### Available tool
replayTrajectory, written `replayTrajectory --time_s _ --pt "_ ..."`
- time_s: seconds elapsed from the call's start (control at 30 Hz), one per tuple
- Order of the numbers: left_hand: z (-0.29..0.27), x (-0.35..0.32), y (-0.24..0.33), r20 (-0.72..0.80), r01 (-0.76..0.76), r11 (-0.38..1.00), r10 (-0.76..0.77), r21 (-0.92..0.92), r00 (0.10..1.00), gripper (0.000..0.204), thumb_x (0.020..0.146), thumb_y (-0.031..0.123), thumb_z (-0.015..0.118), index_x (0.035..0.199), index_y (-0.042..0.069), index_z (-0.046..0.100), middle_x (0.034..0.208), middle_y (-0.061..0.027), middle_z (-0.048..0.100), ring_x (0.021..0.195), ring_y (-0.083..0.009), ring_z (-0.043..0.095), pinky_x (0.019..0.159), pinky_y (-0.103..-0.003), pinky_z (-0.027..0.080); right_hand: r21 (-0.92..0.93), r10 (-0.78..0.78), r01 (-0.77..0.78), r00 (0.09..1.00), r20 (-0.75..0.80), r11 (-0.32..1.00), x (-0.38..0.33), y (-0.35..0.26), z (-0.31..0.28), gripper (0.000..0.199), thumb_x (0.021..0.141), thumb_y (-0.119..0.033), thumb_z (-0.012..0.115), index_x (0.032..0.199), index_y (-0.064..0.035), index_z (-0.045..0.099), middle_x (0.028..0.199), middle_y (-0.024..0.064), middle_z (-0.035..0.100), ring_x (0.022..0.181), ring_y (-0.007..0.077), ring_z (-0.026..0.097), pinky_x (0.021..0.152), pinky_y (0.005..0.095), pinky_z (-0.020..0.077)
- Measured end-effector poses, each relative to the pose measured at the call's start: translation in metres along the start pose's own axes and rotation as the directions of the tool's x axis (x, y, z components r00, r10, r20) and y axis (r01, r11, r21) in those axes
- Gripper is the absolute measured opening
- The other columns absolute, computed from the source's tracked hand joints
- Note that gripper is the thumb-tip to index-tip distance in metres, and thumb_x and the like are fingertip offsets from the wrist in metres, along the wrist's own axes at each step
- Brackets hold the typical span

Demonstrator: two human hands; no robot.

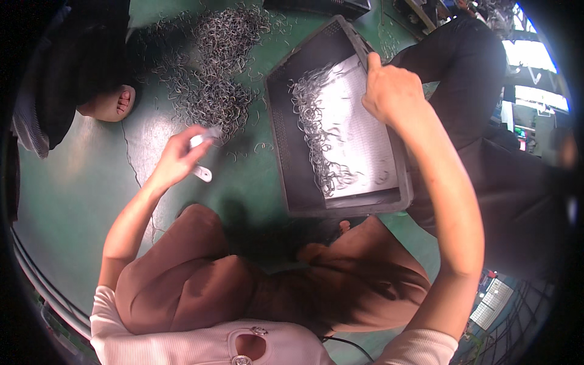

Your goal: The person sits on the factory floor and repeatedly picks up small metal hooks and plastic clips, attaching them to a large decorative metal tree structure. They also handle a stack of plastic clips and place them into a black tray.

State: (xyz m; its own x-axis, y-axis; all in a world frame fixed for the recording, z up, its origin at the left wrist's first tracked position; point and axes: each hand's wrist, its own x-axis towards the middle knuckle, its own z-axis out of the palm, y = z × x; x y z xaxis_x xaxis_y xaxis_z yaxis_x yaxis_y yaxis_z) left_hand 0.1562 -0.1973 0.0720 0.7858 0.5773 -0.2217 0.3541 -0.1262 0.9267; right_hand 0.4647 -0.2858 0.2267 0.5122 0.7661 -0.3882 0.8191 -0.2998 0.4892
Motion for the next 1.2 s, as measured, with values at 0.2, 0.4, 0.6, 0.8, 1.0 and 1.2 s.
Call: replayTrajectory --time_s 0.2,0.4,0.6,0.8,1.0,1.2 --pt "0.05 0.047 0.073 0.419 -0.389 0.921 0.359 -0.014 0.834 0.051 0.07 0.002 0.054 0.12 0.012 0.045 0.063 -0.0142 0.058 0.059 -0.0317 0.06 0.054 -0.039 0.045 -0.112 0.033 -0.01 0.978 0.207 0.994 0.004 -0.02 -0.056 0.06 0.077 -0.013 0.04 0.135 0.0013 0.029 0.112 0.0167 0.059 0.101 0.0293 0.059 0.086 0.0374 0.0464" --pt "0.105 0.079 0.105 0.468 -0.439 0.898 0.4 -0.029 0.788 0.079 0.073 0.013 0.056 0.138 -0.002 0.013 0.067 -0.0255 0.058 0.073 -0.0397 0.06 0.071 -0.044 0.047 -0.216 -0.055 0.085 0.989 0.14 0.973 -0.002 -0.063 -0.108 0.041 0.08 -0.014 0.045 0.116 0.0044 0.049 0.104 0.0187 0.062 0.097 0.029 0.061 0.083 0.0367 0.0482" --pt "0.058 0.069 0.137 0.297 -0.473 0.878 0.47 -0.066 0.831 0.082 0.069 0.011 0.052 0.138 -0.005 0.01 0.061 -0.0238 0.056 0.061 -0.0397 0.058 0.062 -0.042 0.049 -0.215 -0.19 0.147 0.963 -0.193 0.965 -0.02 -0.074 -0.177 0.042 0.07 -0.01 0.048 0.108 0.0073 0.053 0.081 0.0223 0.064 0.077 0.0349 0.063 0.072 0.0407 0.0506" --pt "0.103 0.099 0.095 0.635 -0.216 0.969 0.241 -0.119 0.734 0.076 0.076 0.017 0.051 0.14 -0.001 0.014 0.1 -0.027 0.059 0.068 -0.0365 0.062 0.065 -0.037 0.05 -0.393 -0.164 0.174 0.985 0.061 0.903 0.046 -0.089 -0.099 0.027 0.076 -0.018 0.053 0.096 -0.006 0.068 0.097 0.0118 0.067 0.092 0.0232 0.065 0.073 0.0335 0.0512" --pt "0.062 0.093 0.119 0.423 -0.26 0.962 0.271 -0.084 0.865 0.079 0.074 0.016 0.052 0.141 0.003 0.013 0.088 -0.0286 0.06 0.086 -0.0379 0.061 0.079 -0.041 0.046 -0.195 -0.078 0.044 0.982 -0.17 0.98 -0.004 -0.088 -0.168 0.03 0.077 -0.017 0.054 0.098 0.0026 0.063 0.094 0.015 0.067 0.09 0.0245 0.065 0.073 0.0336 0.0515" --pt "0.127 0.113 0.067 0.491 -0.326 0.939 0.334 -0.104 0.805 0.08 0.071 0.015 0.054 0.141 0.004 0.015 0.08 -0.0253 0.061 0.073 -0.0371 0.062 0.071 -0.04 0.047 -0.208 -0.047 0.049 0.999 0.014 0.977 0.045 -0.075 -0.104 0.039 0.075 -0.015 0.056 0.108 0.0039 0.052 0.094 0.0169 0.066 0.088 0.0253 0.065 0.076 0.0327 0.0502"
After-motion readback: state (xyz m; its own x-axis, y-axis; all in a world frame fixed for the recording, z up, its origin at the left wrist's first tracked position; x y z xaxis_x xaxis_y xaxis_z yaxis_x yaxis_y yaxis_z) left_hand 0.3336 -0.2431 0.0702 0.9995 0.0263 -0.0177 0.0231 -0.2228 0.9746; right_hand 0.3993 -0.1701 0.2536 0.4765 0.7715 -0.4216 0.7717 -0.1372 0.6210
